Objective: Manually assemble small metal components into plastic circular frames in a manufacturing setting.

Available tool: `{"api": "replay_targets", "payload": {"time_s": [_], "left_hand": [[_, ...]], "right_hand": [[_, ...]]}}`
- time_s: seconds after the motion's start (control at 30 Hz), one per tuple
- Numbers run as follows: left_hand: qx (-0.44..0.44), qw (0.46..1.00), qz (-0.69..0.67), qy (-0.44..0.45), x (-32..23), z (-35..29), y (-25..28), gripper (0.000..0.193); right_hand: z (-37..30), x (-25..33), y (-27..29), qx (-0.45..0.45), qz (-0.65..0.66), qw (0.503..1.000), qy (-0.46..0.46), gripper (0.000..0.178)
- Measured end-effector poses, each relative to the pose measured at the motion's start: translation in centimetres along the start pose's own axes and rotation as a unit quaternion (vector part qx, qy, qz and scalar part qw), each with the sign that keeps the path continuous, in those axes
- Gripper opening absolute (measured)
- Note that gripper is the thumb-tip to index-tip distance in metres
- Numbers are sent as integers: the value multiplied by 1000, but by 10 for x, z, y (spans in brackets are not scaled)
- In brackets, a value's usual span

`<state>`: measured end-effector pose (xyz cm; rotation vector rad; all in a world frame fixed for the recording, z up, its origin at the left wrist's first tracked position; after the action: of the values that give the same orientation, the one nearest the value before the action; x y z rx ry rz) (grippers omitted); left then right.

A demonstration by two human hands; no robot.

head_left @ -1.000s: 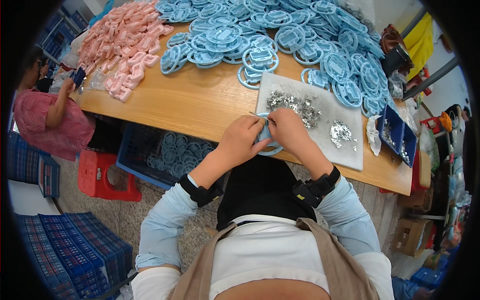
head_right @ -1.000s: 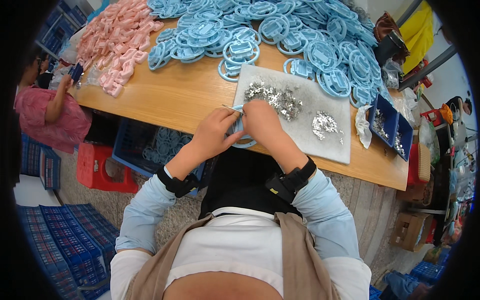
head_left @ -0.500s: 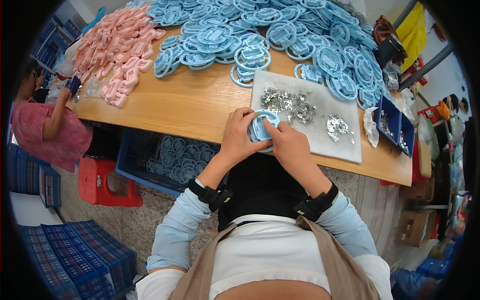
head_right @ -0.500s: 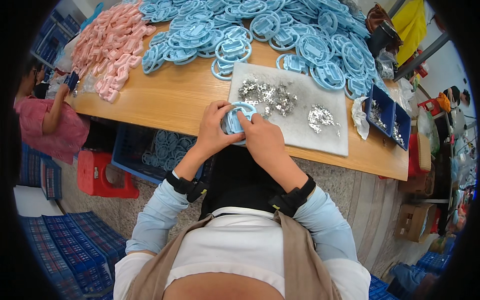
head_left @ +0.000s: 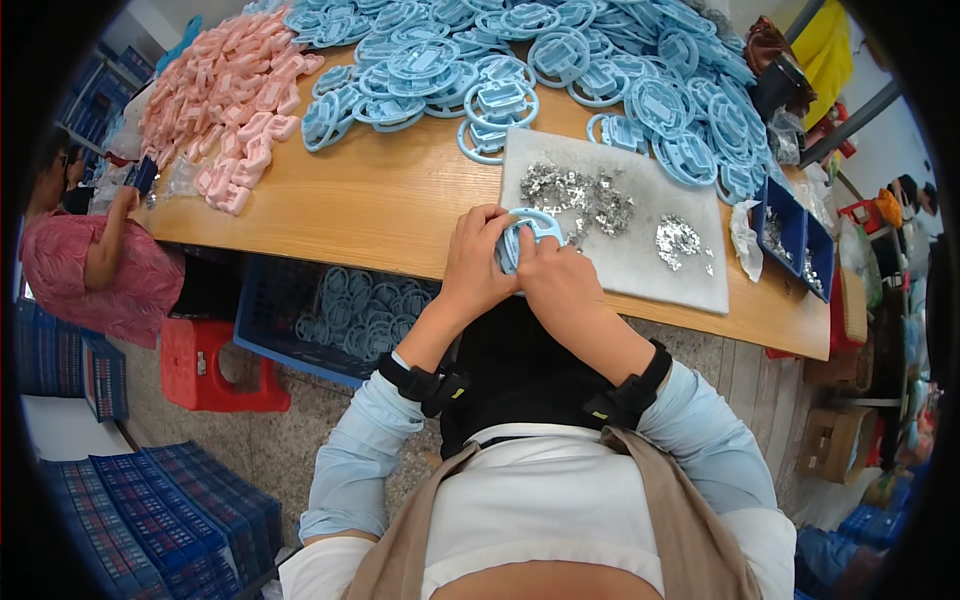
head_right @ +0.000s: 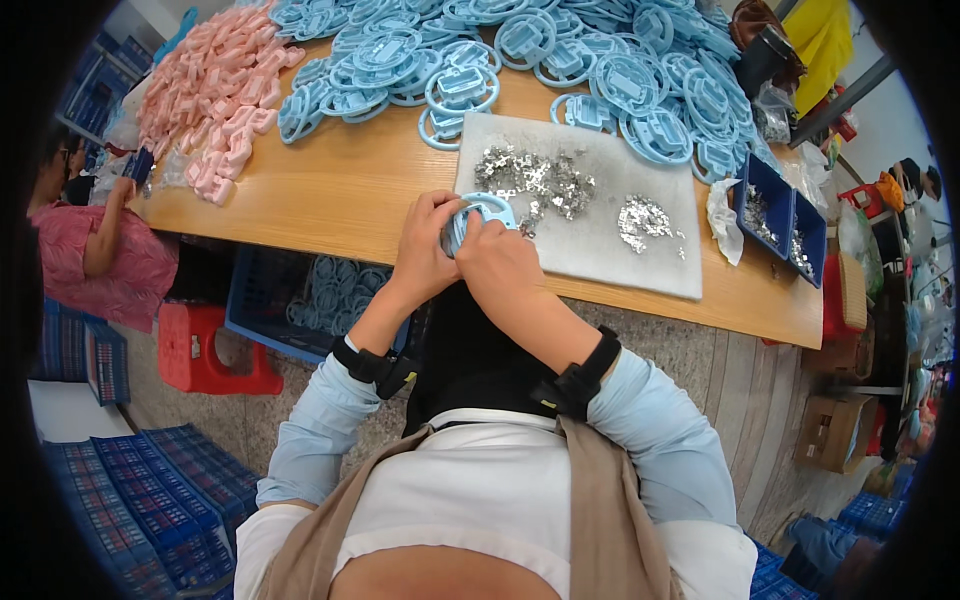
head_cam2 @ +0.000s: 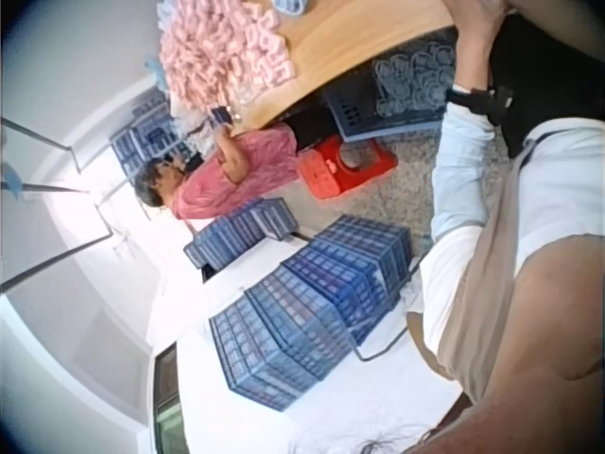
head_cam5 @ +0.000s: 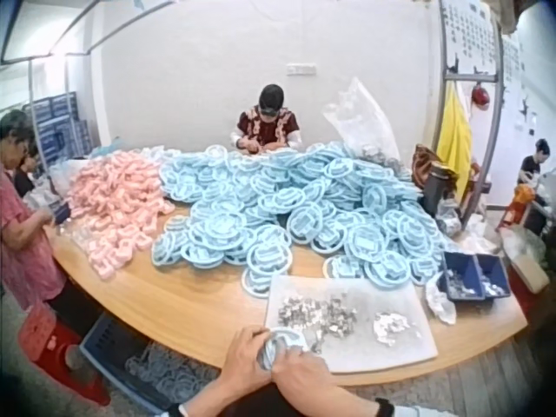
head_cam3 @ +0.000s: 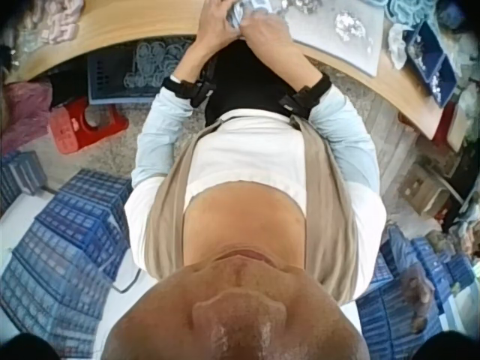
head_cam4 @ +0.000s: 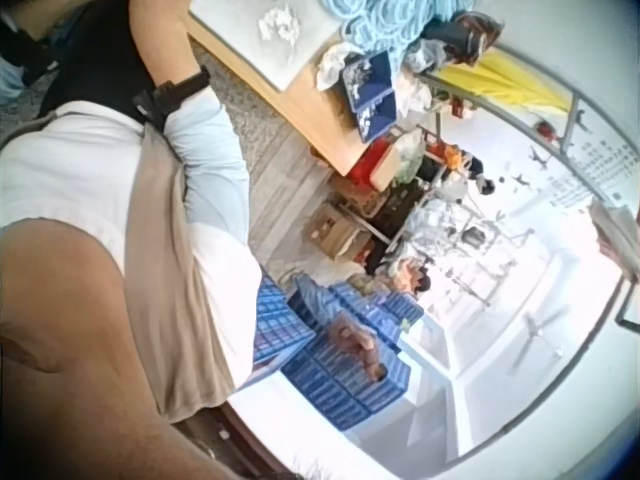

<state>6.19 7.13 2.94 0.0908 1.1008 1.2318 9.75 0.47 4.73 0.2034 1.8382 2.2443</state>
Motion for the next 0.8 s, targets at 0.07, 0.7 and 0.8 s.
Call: {"api": "replay_targets", "payload": {"time_s": [0.07,0.7,0.8], "left_hand": [[-4,1000,7,-4,-2,2,2,53],[-36,937,-321,131,-72,-34,39,62],[12,800,-490,345,-42,-64,-2,44]], "right_hand": [[0,3,0,3,-13,1000,2,33],[-34,-59,21,-40,644,752,-135,33],[-48,-59,11,-53,654,740,-144,36]]}}
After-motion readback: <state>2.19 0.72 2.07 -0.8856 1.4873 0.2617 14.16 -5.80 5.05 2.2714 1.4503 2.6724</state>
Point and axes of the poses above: each hand's wrist, its own z-axis towards the middle knuckle, its own y-axis out of the back of the hand, x = y × z, the point moved 10 cm from there along z, towards the middle knuckle
